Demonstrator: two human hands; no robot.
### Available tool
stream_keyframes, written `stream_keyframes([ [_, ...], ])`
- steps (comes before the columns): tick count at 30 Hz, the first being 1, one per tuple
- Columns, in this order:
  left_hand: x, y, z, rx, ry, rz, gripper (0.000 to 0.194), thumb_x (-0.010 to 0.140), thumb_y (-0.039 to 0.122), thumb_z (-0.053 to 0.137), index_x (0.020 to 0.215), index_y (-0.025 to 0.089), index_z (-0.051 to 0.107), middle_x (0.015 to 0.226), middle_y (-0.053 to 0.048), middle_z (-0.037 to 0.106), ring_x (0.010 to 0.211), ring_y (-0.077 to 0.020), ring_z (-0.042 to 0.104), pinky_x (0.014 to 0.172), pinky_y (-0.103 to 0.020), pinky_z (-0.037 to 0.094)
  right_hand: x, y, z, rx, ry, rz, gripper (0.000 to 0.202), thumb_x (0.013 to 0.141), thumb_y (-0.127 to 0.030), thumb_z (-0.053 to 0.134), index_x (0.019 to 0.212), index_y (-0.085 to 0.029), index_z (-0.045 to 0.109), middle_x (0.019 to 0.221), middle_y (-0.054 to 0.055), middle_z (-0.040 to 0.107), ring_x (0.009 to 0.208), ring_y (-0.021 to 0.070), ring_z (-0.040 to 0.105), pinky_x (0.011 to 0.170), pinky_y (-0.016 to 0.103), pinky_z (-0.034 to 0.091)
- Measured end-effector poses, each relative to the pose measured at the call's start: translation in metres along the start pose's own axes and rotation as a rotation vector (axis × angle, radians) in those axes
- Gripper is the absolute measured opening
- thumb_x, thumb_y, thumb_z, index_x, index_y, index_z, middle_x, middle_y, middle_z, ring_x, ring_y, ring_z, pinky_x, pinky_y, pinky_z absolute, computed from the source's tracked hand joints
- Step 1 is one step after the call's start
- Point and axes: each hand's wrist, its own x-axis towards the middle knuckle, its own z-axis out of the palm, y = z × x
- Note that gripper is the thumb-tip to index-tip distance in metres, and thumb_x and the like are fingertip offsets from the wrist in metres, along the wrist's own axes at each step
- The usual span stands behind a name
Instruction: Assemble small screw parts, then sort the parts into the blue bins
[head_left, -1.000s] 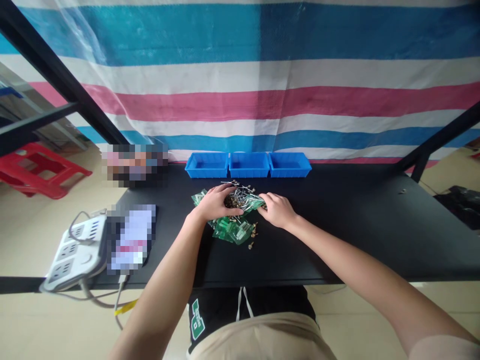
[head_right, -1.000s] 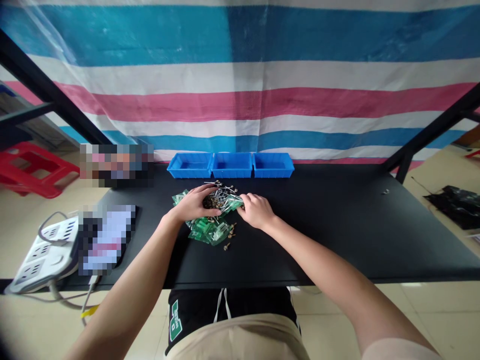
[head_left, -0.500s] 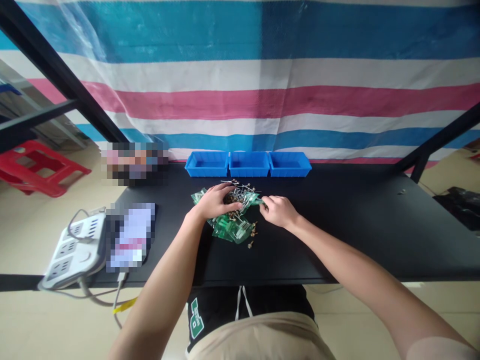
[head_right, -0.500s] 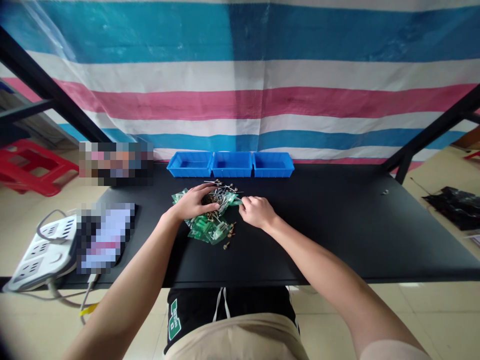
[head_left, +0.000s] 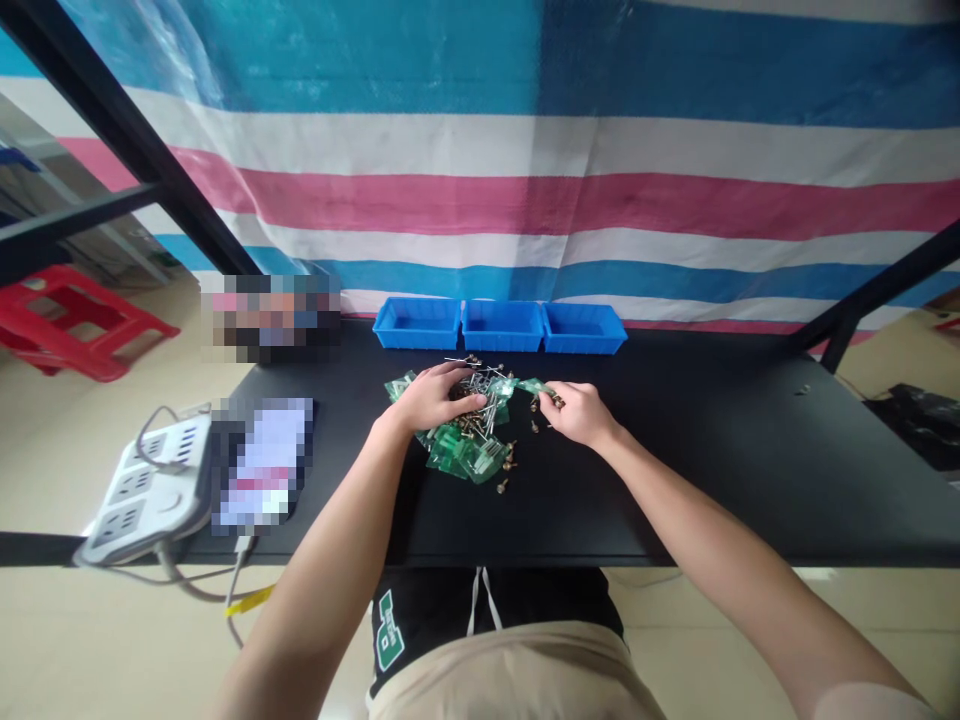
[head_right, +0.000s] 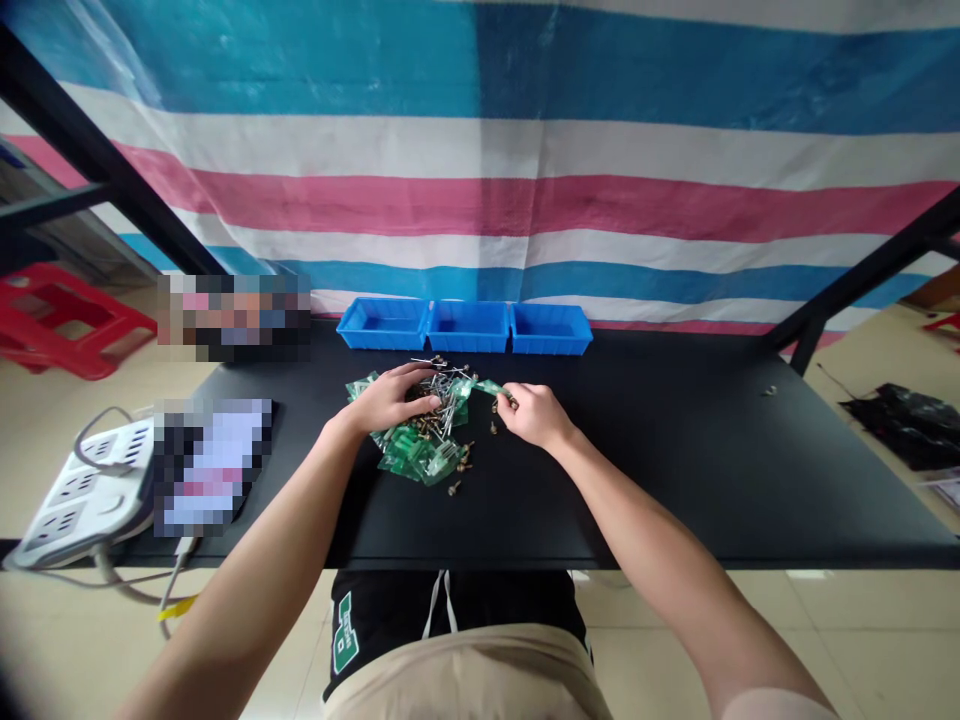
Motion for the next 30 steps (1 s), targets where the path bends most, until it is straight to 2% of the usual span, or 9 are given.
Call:
stream_keyframes([
  [3, -0.001, 0.001, -0.002, -0.050, 0.016, 0.003, 0.072, 0.084, 0.070, 0.047, 0.132, 0.017, 0.058, 0.141, -0.012, 0.053, 0.131, -0.0325, 0.048, 0.111, -0.047, 0.036, 0.011, -0.014, -0.001, 0.025, 0.019, -0.006, 0.024, 0.090, -0.026, 0.048, 0.084, -0.016, 0.069, 0.071, 0.007, 0.072, 0.058, 0.0149, 0.064, 0.059, 0.024, 0.049],
  [6, -0.002, 0.001, -0.002, -0.203, 0.066, -0.035, 0.068, 0.089, 0.067, 0.039, 0.133, 0.018, 0.056, 0.139, -0.011, 0.055, 0.129, -0.0301, 0.050, 0.111, -0.046, 0.036, 0.028, -0.038, 0.002, 0.029, -0.043, 0.018, 0.028, 0.092, -0.028, 0.044, 0.087, -0.016, 0.069, 0.073, 0.007, 0.072, 0.062, 0.0152, 0.064, 0.062, 0.024, 0.048],
  [12, -0.001, -0.008, 0.001, -0.580, 0.182, -0.165, 0.069, 0.095, 0.063, 0.023, 0.133, 0.015, 0.055, 0.136, -0.010, 0.059, 0.130, -0.0273, 0.050, 0.113, -0.044, 0.033, 0.055, -0.084, 0.027, 0.025, -0.164, 0.010, 0.029, 0.093, -0.025, 0.042, 0.084, -0.015, 0.067, 0.074, 0.008, 0.071, 0.066, 0.0164, 0.065, 0.065, 0.025, 0.047],
  [15, 0.003, -0.013, 0.002, -0.762, 0.217, -0.189, 0.066, 0.093, 0.060, 0.026, 0.127, 0.014, 0.059, 0.130, -0.011, 0.063, 0.125, -0.0282, 0.055, 0.111, -0.045, 0.037, 0.058, -0.098, 0.041, -0.006, -0.179, 0.052, 0.028, 0.094, -0.024, 0.042, 0.086, -0.015, 0.067, 0.077, 0.008, 0.072, 0.069, 0.0172, 0.066, 0.066, 0.025, 0.047],
  [19, 0.008, -0.016, -0.001, -0.956, 0.245, -0.228, 0.064, 0.087, 0.058, 0.033, 0.113, 0.009, 0.064, 0.120, -0.015, 0.068, 0.117, -0.0309, 0.061, 0.108, -0.047, 0.040, 0.058, -0.113, 0.047, -0.096, -0.282, 0.103, 0.031, 0.095, -0.027, 0.040, 0.089, -0.014, 0.067, 0.081, 0.010, 0.072, 0.072, 0.0205, 0.068, 0.066, 0.029, 0.048],
  [24, 0.011, -0.014, -0.003, -1.031, 0.328, -0.276, 0.066, 0.081, 0.067, 0.040, 0.102, 0.010, 0.066, 0.109, -0.017, 0.071, 0.109, -0.0329, 0.065, 0.100, -0.048, 0.047, 0.060, -0.127, 0.050, -0.194, -0.399, 0.104, 0.030, 0.095, -0.024, 0.039, 0.094, -0.015, 0.067, 0.088, 0.011, 0.072, 0.080, 0.0241, 0.068, 0.067, 0.033, 0.049],
  [27, 0.011, -0.013, -0.003, -0.996, 0.408, -0.285, 0.064, 0.080, 0.069, 0.045, 0.097, 0.011, 0.067, 0.104, -0.016, 0.073, 0.103, -0.0308, 0.067, 0.097, -0.045, 0.049, 0.061, -0.130, 0.055, -0.197, -0.379, 0.100, 0.029, 0.096, -0.027, 0.041, 0.097, -0.014, 0.067, 0.095, 0.014, 0.070, 0.091, 0.0262, 0.065, 0.075, 0.036, 0.050],
  [30, 0.008, -0.010, -0.008, -0.946, 0.490, -0.269, 0.055, 0.081, 0.064, 0.051, 0.093, 0.013, 0.067, 0.098, -0.013, 0.073, 0.098, -0.0272, 0.068, 0.095, -0.042, 0.050, 0.059, -0.127, 0.052, -0.157, -0.308, 0.080, 0.035, 0.093, -0.041, 0.048, 0.106, -0.014, 0.066, 0.103, 0.015, 0.068, 0.103, 0.0298, 0.058, 0.085, 0.041, 0.048],
])
